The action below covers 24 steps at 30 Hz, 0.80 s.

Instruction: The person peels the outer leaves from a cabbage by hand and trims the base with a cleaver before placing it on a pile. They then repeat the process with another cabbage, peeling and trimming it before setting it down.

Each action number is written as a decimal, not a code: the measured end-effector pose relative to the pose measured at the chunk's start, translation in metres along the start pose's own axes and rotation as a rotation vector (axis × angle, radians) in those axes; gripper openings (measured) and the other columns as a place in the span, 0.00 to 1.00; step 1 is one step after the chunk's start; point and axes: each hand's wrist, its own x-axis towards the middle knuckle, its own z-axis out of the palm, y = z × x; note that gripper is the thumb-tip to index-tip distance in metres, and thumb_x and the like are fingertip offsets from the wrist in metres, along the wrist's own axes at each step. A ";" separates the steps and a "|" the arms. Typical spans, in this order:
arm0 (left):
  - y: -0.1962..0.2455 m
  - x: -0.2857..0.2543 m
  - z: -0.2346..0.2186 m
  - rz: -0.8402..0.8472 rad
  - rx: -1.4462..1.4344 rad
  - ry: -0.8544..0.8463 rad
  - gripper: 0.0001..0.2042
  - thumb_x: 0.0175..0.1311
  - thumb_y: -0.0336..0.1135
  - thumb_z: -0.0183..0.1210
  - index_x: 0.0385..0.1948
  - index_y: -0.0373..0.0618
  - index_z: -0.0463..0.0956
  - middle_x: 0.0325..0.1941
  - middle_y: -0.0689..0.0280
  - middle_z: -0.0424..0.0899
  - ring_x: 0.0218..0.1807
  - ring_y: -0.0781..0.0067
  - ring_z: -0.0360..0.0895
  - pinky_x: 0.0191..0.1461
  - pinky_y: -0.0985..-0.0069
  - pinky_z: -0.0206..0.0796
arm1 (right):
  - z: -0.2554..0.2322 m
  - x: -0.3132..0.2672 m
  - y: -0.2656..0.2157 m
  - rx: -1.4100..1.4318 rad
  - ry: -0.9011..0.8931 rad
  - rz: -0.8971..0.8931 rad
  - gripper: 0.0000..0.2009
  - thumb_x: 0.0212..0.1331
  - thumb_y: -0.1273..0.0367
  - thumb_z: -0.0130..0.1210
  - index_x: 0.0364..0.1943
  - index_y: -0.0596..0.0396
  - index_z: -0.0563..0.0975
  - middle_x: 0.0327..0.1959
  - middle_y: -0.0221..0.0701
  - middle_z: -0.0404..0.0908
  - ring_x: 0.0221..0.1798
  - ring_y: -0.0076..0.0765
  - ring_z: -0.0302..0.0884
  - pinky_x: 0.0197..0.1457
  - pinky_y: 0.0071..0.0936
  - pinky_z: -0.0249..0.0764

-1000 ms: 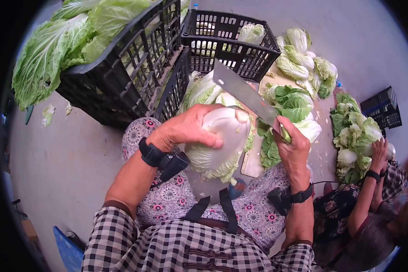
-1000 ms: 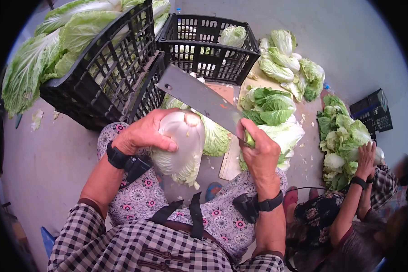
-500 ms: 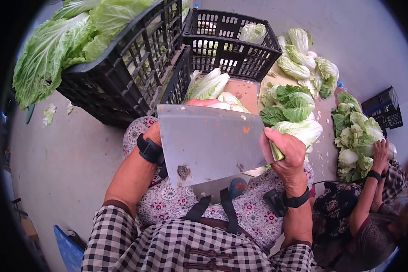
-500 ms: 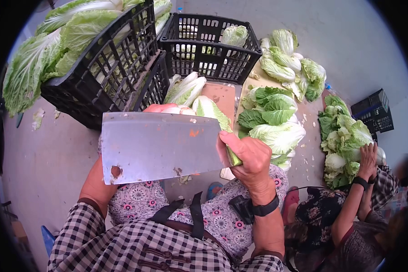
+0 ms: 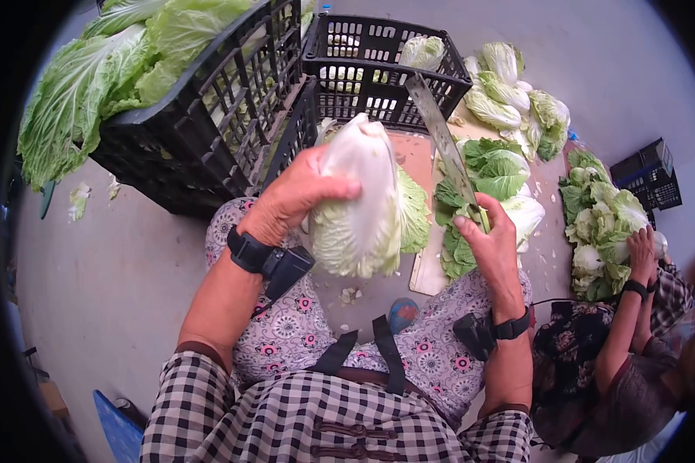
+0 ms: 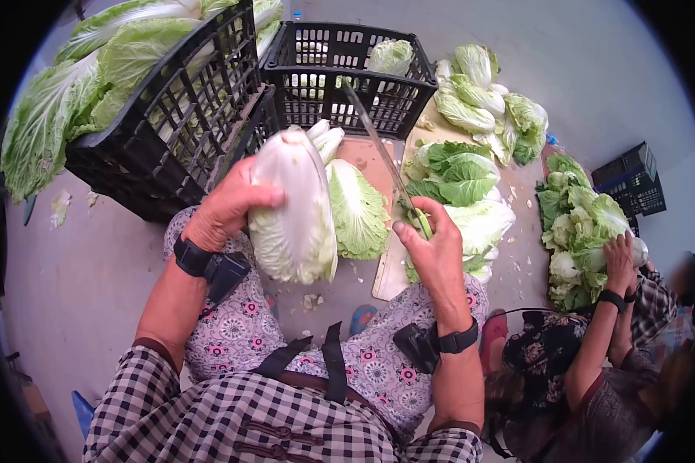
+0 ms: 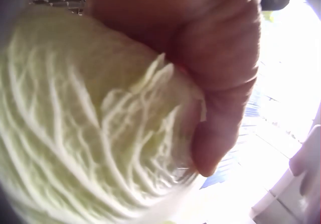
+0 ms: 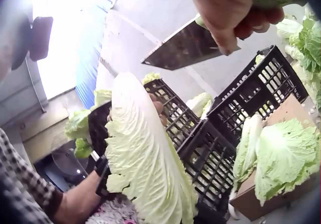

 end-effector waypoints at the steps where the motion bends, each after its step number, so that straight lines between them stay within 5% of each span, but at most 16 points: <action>1: -0.001 0.003 -0.003 0.026 -0.018 0.053 0.29 0.45 0.35 0.67 0.52 0.36 0.69 0.46 0.64 0.79 0.47 0.75 0.76 0.56 0.76 0.67 | 0.000 0.000 -0.001 0.059 -0.032 0.044 0.21 0.48 0.67 0.62 0.48 0.58 0.74 0.38 0.38 0.80 0.37 0.31 0.76 0.42 0.28 0.72; 4: -0.001 0.004 -0.012 0.084 -0.177 0.160 0.25 0.50 0.34 0.64 0.51 0.36 0.69 0.45 0.63 0.79 0.47 0.72 0.77 0.55 0.74 0.68 | 0.000 0.001 -0.012 0.218 -0.075 0.393 0.22 0.51 0.67 0.60 0.52 0.56 0.71 0.38 0.38 0.79 0.39 0.33 0.76 0.46 0.27 0.71; 7: -0.002 0.008 -0.017 0.128 -0.333 0.216 0.24 0.50 0.34 0.66 0.49 0.39 0.70 0.45 0.63 0.79 0.45 0.73 0.77 0.53 0.73 0.69 | 0.010 -0.003 -0.011 0.001 0.010 0.126 0.22 0.53 0.69 0.58 0.54 0.54 0.70 0.37 0.37 0.79 0.38 0.32 0.77 0.44 0.28 0.73; 11: -0.018 0.014 -0.006 0.391 0.480 0.359 0.30 0.42 0.34 0.71 0.51 0.44 0.70 0.44 0.64 0.78 0.45 0.75 0.75 0.51 0.76 0.69 | 0.022 -0.013 -0.021 -0.024 -0.223 -0.176 0.18 0.54 0.71 0.57 0.51 0.54 0.72 0.35 0.38 0.80 0.39 0.31 0.78 0.42 0.27 0.74; 14: -0.016 0.012 -0.008 0.448 0.668 0.464 0.31 0.40 0.33 0.71 0.52 0.44 0.68 0.44 0.63 0.78 0.45 0.73 0.76 0.51 0.76 0.70 | 0.019 -0.010 -0.020 0.052 -0.212 0.106 0.19 0.54 0.71 0.57 0.51 0.54 0.72 0.36 0.38 0.80 0.40 0.33 0.78 0.45 0.26 0.73; 18: -0.017 0.019 -0.004 0.477 0.252 0.478 0.29 0.44 0.32 0.69 0.51 0.43 0.68 0.44 0.63 0.78 0.44 0.74 0.77 0.48 0.76 0.72 | 0.028 -0.012 -0.027 0.086 -0.176 -0.041 0.20 0.53 0.72 0.57 0.53 0.54 0.71 0.36 0.37 0.80 0.40 0.33 0.77 0.48 0.28 0.72; 19: -0.019 0.019 -0.003 0.493 0.357 0.473 0.28 0.44 0.31 0.69 0.50 0.43 0.68 0.44 0.63 0.78 0.43 0.74 0.77 0.48 0.77 0.72 | 0.026 -0.014 -0.040 0.049 -0.307 -0.022 0.20 0.53 0.72 0.57 0.52 0.55 0.71 0.40 0.40 0.79 0.45 0.33 0.76 0.51 0.28 0.71; 21: -0.023 0.018 -0.004 0.509 0.571 0.456 0.26 0.46 0.31 0.68 0.50 0.43 0.68 0.43 0.64 0.78 0.43 0.75 0.77 0.48 0.77 0.72 | 0.028 -0.013 -0.024 0.082 -0.292 -0.057 0.20 0.52 0.71 0.58 0.51 0.56 0.71 0.41 0.41 0.79 0.46 0.34 0.76 0.52 0.28 0.70; 24: -0.014 0.016 -0.009 0.415 0.237 0.502 0.25 0.47 0.31 0.67 0.49 0.41 0.69 0.43 0.64 0.78 0.43 0.75 0.77 0.49 0.76 0.71 | 0.024 -0.009 -0.012 0.115 -0.261 0.007 0.19 0.54 0.69 0.57 0.50 0.58 0.71 0.39 0.38 0.78 0.43 0.33 0.75 0.51 0.28 0.69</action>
